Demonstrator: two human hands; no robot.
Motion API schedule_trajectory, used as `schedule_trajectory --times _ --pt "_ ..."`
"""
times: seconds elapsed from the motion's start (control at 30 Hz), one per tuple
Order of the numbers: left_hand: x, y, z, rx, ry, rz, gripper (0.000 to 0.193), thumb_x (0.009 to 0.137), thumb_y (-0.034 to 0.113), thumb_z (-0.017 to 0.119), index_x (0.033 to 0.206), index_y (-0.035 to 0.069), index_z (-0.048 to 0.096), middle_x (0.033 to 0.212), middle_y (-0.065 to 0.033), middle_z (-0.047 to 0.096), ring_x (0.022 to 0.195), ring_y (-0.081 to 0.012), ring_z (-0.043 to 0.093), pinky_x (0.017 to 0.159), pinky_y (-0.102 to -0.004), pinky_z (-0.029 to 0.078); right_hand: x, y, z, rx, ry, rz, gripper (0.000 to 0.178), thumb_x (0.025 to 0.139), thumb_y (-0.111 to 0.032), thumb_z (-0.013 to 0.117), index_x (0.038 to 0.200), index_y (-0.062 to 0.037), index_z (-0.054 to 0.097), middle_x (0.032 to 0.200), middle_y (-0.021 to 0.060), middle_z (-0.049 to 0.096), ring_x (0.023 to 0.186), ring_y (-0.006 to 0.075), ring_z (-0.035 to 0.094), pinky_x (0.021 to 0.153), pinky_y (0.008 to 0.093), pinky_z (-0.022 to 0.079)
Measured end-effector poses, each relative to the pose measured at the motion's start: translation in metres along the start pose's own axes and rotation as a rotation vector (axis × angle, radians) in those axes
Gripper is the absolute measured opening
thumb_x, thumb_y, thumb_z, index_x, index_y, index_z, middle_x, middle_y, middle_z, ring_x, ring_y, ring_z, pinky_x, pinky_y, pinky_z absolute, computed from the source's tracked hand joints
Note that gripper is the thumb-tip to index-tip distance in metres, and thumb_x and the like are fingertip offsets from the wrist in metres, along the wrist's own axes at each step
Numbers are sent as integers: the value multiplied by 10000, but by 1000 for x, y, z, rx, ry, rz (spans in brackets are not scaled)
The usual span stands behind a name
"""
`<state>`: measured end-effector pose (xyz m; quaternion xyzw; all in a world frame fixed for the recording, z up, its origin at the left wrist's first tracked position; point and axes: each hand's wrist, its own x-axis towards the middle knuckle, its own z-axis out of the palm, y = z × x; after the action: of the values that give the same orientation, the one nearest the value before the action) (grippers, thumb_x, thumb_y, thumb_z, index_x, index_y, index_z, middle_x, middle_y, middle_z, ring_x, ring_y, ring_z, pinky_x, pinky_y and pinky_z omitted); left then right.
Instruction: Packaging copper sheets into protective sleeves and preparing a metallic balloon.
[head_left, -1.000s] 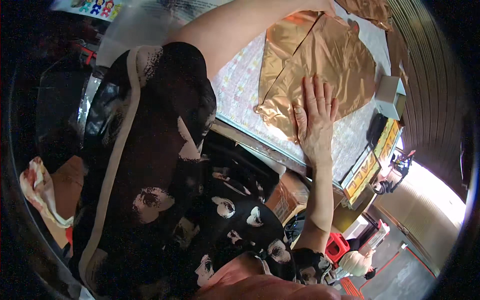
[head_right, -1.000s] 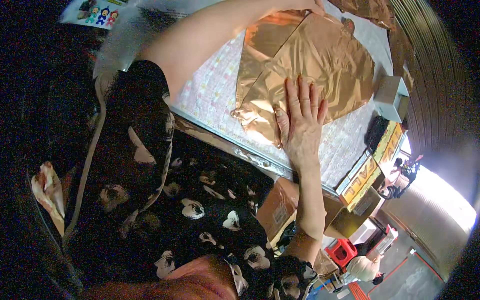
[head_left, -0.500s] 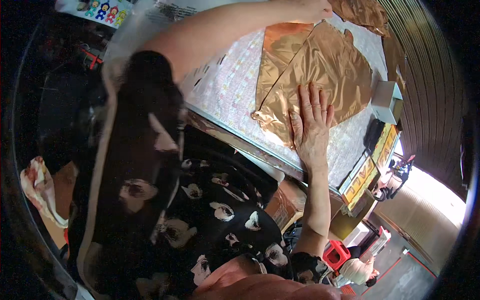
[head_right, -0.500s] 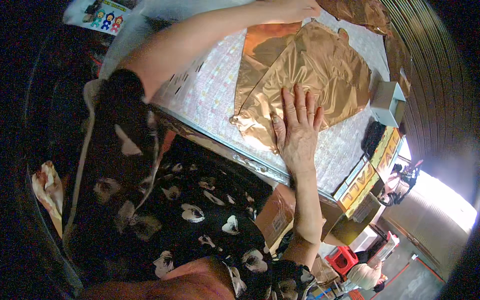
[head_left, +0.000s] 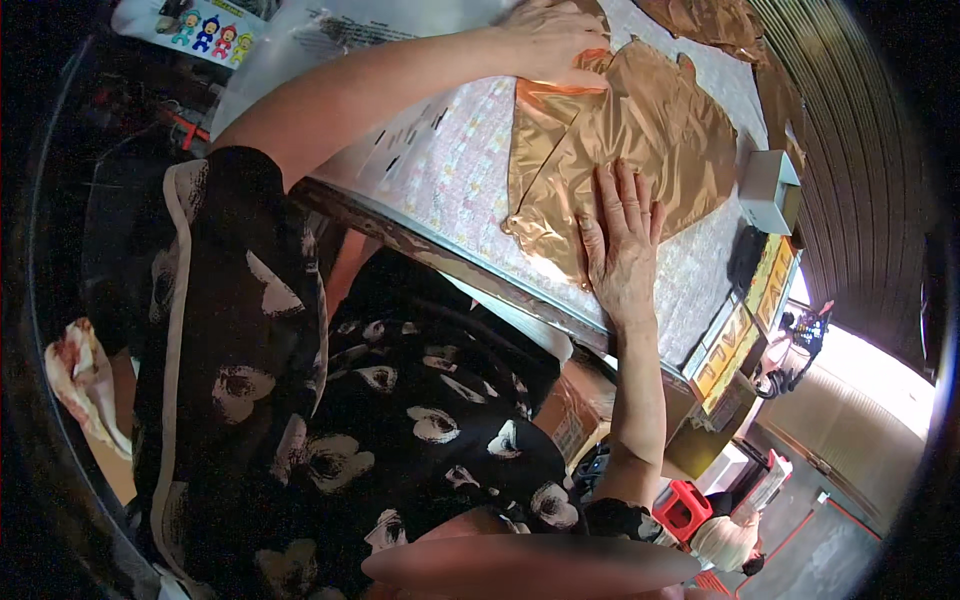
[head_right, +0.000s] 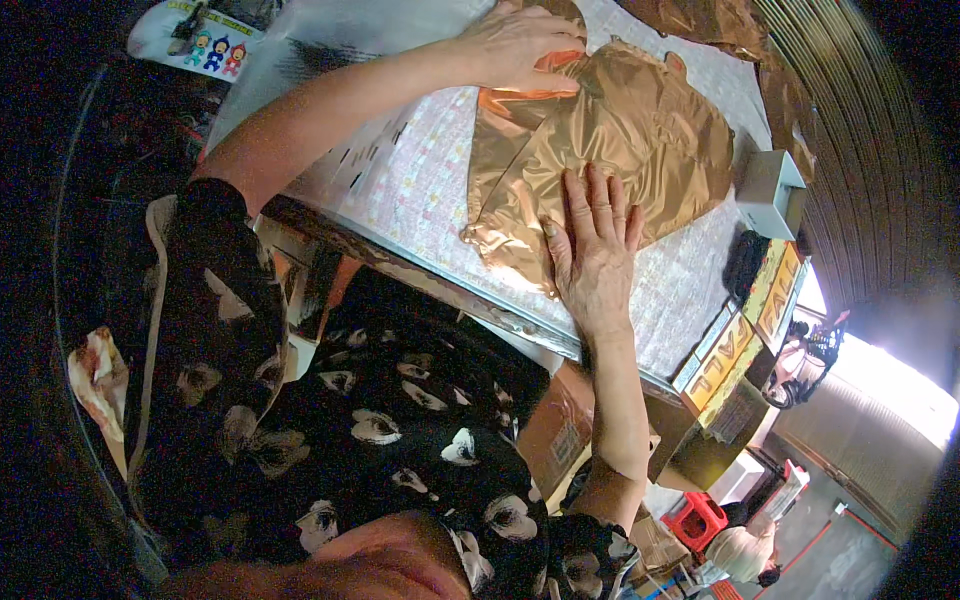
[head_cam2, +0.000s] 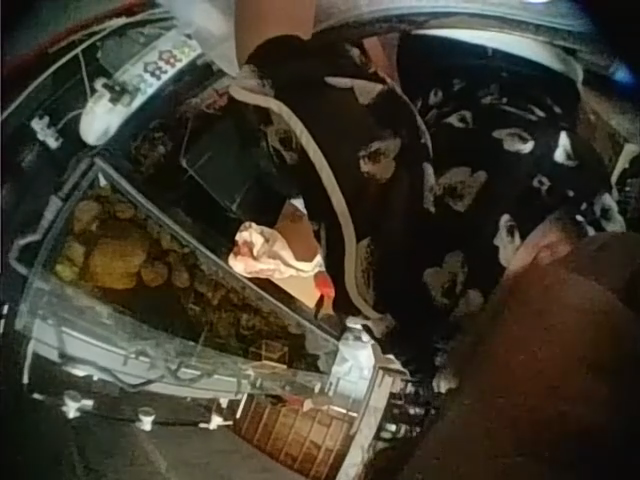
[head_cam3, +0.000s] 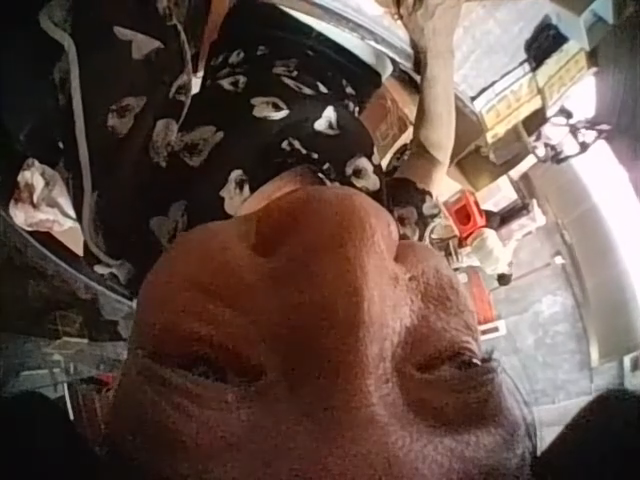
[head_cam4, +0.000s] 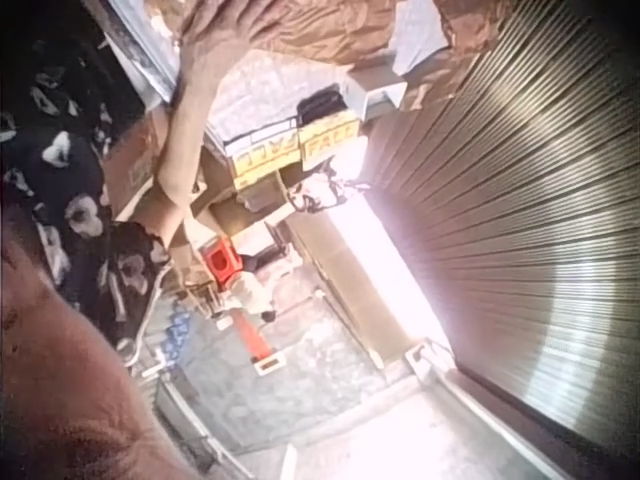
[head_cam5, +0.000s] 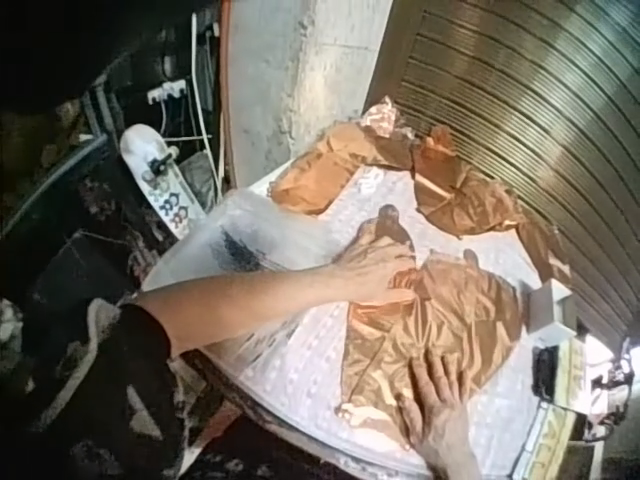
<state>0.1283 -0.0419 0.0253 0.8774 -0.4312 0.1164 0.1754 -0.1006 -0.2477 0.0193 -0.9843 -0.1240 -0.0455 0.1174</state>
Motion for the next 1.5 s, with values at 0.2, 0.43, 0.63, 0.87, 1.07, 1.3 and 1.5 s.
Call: schedule_trajectory --times 0.2,0.43,0.63,0.87,1.07,1.3,1.5 --pt "-7 -12 26 -155 69 -27 561 903 518 681 1286 107 663 1387 -88 600 1313 -301 512 1112 -565 353 1 -1 3 10 11 -28 576 1044 -414 549 1563 -179 465 1652 98 375 1543 355 286 1239 581 179" --pt "-1 -7 27 -115 59 90 493 894 482 697 1242 133 695 1303 -65 633 1252 -291 541 1001 -519 404 1 2 3 -2 17 -46 569 1042 -404 559 1553 -170 476 1639 103 394 1534 355 304 1233 588 188" --pt "4 -6 25 -126 41 114 424 884 457 711 1161 137 734 1213 -49 678 1203 -288 569 983 -503 406 5 2 0 -50 42 -84 532 1067 -370 524 1544 -138 487 1626 119 411 1519 347 332 1232 524 209" --pt "-1 -10 32 -193 107 158 404 874 436 729 1133 126 739 1192 -48 696 1174 -292 588 979 -496 408 3 6 9 -16 51 -107 536 1052 -391 549 1543 -180 494 1614 87 438 1513 352 346 1238 552 195" --pt "-11 12 -2 -212 3 219 340 832 409 751 1030 134 734 1055 -13 703 1085 -272 611 904 -481 399 0 2 6 -28 45 -100 555 1047 -407 551 1550 -184 481 1612 82 442 1516 343 345 1241 564 181" --pt "-13 16 -9 -192 6 233 276 828 388 752 927 138 689 971 -2 661 1028 -255 596 869 -456 372 3 -1 2 -48 34 -84 554 1048 -372 553 1556 -167 472 1616 89 436 1525 323 340 1247 547 174" --pt "-1 11 23 -76 55 270 438 898 476 699 1095 90 761 1231 -86 722 1188 -284 638 984 -434 457 -7 10 4 45 55 -58 578 1012 -351 613 1533 -133 491 1598 133 444 1497 356 371 1235 583 192"
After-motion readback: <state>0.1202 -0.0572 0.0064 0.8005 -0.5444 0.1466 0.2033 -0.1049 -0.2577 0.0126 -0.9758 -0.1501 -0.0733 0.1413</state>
